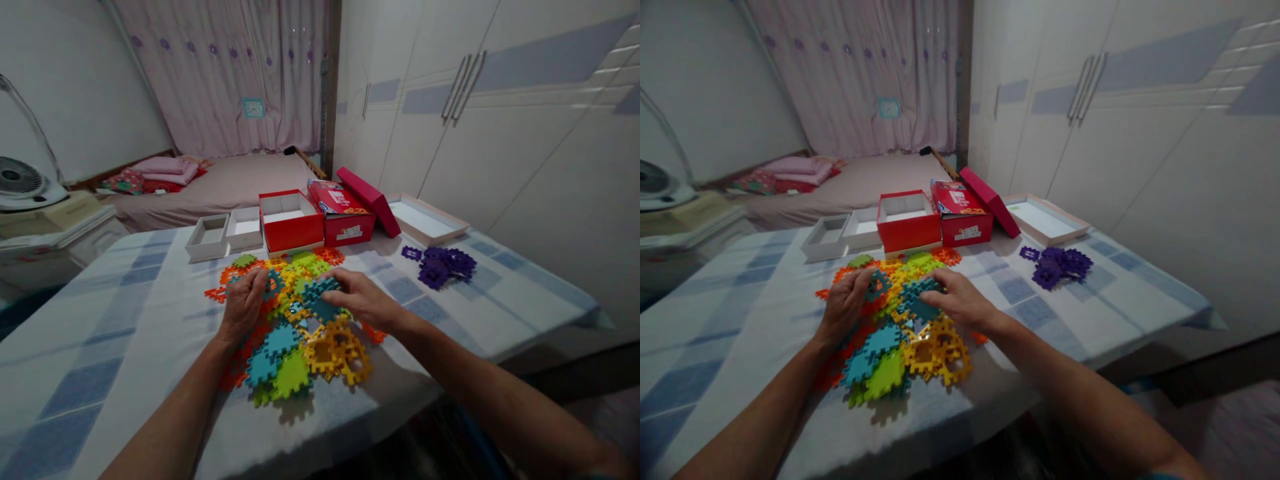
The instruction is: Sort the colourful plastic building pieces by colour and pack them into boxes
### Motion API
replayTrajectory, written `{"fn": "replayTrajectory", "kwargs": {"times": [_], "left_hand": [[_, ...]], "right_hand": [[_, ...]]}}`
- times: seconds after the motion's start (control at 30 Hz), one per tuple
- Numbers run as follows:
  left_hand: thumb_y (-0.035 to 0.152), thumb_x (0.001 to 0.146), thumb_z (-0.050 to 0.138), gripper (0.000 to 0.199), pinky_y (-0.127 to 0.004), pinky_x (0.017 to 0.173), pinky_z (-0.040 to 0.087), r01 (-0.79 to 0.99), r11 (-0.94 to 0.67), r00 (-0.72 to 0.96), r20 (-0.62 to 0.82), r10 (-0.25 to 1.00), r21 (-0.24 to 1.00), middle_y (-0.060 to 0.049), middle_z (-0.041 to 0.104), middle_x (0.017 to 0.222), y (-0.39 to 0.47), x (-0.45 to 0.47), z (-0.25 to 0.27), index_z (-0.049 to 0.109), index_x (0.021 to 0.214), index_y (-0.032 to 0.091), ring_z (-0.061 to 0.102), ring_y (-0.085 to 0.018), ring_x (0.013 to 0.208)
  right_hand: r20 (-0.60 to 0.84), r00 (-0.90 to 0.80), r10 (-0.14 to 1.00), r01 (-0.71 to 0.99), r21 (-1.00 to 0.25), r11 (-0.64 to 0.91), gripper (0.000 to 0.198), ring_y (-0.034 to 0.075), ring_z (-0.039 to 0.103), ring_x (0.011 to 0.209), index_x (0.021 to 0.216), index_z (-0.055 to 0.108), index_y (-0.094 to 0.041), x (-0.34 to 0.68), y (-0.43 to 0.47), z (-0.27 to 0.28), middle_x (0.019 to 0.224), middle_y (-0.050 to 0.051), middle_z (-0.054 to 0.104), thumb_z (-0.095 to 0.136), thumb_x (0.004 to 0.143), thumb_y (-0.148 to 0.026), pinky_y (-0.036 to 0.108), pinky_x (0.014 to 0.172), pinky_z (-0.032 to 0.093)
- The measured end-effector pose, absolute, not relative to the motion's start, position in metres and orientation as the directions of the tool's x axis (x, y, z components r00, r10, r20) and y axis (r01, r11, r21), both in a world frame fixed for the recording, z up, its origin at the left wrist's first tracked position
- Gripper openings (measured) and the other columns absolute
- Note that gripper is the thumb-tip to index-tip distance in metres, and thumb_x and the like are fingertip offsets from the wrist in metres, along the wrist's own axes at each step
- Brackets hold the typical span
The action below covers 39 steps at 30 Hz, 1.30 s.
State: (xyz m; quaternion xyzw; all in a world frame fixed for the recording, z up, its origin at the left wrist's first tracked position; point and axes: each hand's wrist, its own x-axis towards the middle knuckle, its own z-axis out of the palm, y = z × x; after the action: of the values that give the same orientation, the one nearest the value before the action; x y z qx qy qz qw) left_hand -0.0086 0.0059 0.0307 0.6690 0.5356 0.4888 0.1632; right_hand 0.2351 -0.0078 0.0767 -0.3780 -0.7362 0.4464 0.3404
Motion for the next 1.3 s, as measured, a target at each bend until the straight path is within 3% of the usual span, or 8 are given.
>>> {"fn": "replayTrajectory", "kwargs": {"times": [0.2, 0.37, 0.57, 0.87, 1.03, 1.13, 1.23, 1.3], "left_hand": [[0.045, 0.092, 0.037, 0.039, -0.025, 0.053, 0.038, 0.461, -0.384, -0.057, 0.458, 0.887, 0.8, 0.003, 0.049, 0.059, 0.001, -0.005, 0.032, 0.054, 0.066, 0.021, 0.045, -0.013, 0.055], [0.047, 0.093, 0.034, 0.043, -0.027, 0.061, 0.044, 0.402, -0.403, -0.055, 0.462, 0.885, 0.822, -0.001, 0.062, 0.072, 0.0, -0.004, 0.035, 0.066, 0.095, 0.019, 0.053, -0.015, 0.064], [0.04, 0.095, 0.031, 0.044, -0.027, 0.061, 0.044, 0.489, -0.46, -0.051, 0.551, 0.833, 0.741, -0.002, 0.059, 0.073, 0.011, -0.019, 0.026, 0.066, 0.104, 0.016, 0.052, -0.013, 0.061], [0.036, 0.095, 0.032, 0.039, -0.027, 0.067, 0.048, 0.596, -0.394, -0.116, 0.56, 0.82, 0.7, -0.002, 0.064, 0.075, 0.023, -0.033, 0.018, 0.067, 0.095, 0.018, 0.06, -0.015, 0.068], [0.038, 0.095, 0.031, 0.04, -0.028, 0.072, 0.048, 0.609, -0.367, -0.145, 0.554, 0.82, 0.703, -0.003, 0.064, 0.078, 0.026, -0.037, 0.013, 0.067, 0.094, 0.019, 0.061, -0.016, 0.074], [0.042, 0.095, 0.031, 0.043, -0.028, 0.072, 0.049, 0.573, -0.347, -0.18, 0.527, 0.83, 0.743, -0.003, 0.064, 0.078, 0.03, -0.04, 0.008, 0.067, 0.093, 0.02, 0.061, -0.016, 0.075], [0.046, 0.095, 0.029, 0.046, -0.027, 0.071, 0.05, 0.533, -0.304, -0.227, 0.48, 0.847, 0.79, -0.003, 0.064, 0.077, 0.033, -0.042, 0.005, 0.067, 0.093, 0.019, 0.062, -0.016, 0.074], [0.047, 0.095, 0.028, 0.048, -0.027, 0.07, 0.05, 0.515, -0.289, -0.243, 0.462, 0.853, 0.807, -0.003, 0.064, 0.077, 0.035, -0.043, 0.003, 0.067, 0.092, 0.019, 0.062, -0.016, 0.073]], "right_hand": [[0.189, -0.555, 0.81, 0.254, -0.889, 0.382, 0.012, 0.013, 0.051, 0.076, 0.088, 0.061, -0.018, 0.177, 0.016, 0.063, 0.079, -0.002, 0.057, 0.06, 0.078, -0.023, 0.023, 0.067, 0.04], [0.262, -0.533, 0.805, 0.128, -0.915, 0.382, 0.017, 0.012, 0.052, 0.074, 0.092, 0.059, -0.018, 0.171, 0.014, 0.061, 0.081, -0.002, 0.057, 0.06, 0.079, -0.029, 0.023, 0.067, 0.042], [0.398, -0.146, 0.906, 0.39, -0.818, 0.422, 0.041, 0.015, 0.055, 0.081, 0.116, 0.057, -0.019, 0.242, 0.05, 0.061, 0.096, 0.003, 0.061, 0.058, 0.077, -0.031, 0.028, 0.075, 0.046], [0.272, 0.176, 0.946, 0.651, -0.753, 0.096, 0.038, 0.022, 0.063, 0.083, 0.107, 0.064, -0.015, 0.329, 0.12, 0.005, 0.092, 0.009, 0.068, 0.052, 0.075, -0.032, 0.041, 0.081, 0.051], [0.515, 0.144, 0.845, 0.789, -0.575, 0.216, 0.046, 0.029, 0.054, 0.115, 0.114, 0.062, -0.008, 0.325, 0.115, 0.007, 0.119, 0.019, 0.062, 0.052, 0.075, -0.029, 0.045, 0.101, 0.04], [0.465, 0.065, 0.883, 0.717, -0.638, 0.283, 0.037, 0.026, 0.06, 0.106, 0.109, 0.064, -0.012, 0.313, 0.095, 0.025, 0.111, 0.015, 0.066, 0.053, 0.079, -0.031, 0.044, 0.095, 0.046], [0.36, -0.259, 0.896, 0.567, -0.694, 0.443, 0.032, 0.021, 0.064, 0.097, 0.111, 0.062, -0.019, 0.286, 0.049, 0.052, 0.107, 0.009, 0.068, 0.053, 0.086, -0.037, 0.038, 0.086, 0.051], [0.333, -0.525, 0.784, 0.497, -0.627, 0.599, 0.033, 0.02, 0.061, 0.104, 0.116, 0.061, -0.023, 0.264, 0.01, 0.066, 0.118, 0.008, 0.064, 0.055, 0.088, -0.039, 0.037, 0.089, 0.05]]}}
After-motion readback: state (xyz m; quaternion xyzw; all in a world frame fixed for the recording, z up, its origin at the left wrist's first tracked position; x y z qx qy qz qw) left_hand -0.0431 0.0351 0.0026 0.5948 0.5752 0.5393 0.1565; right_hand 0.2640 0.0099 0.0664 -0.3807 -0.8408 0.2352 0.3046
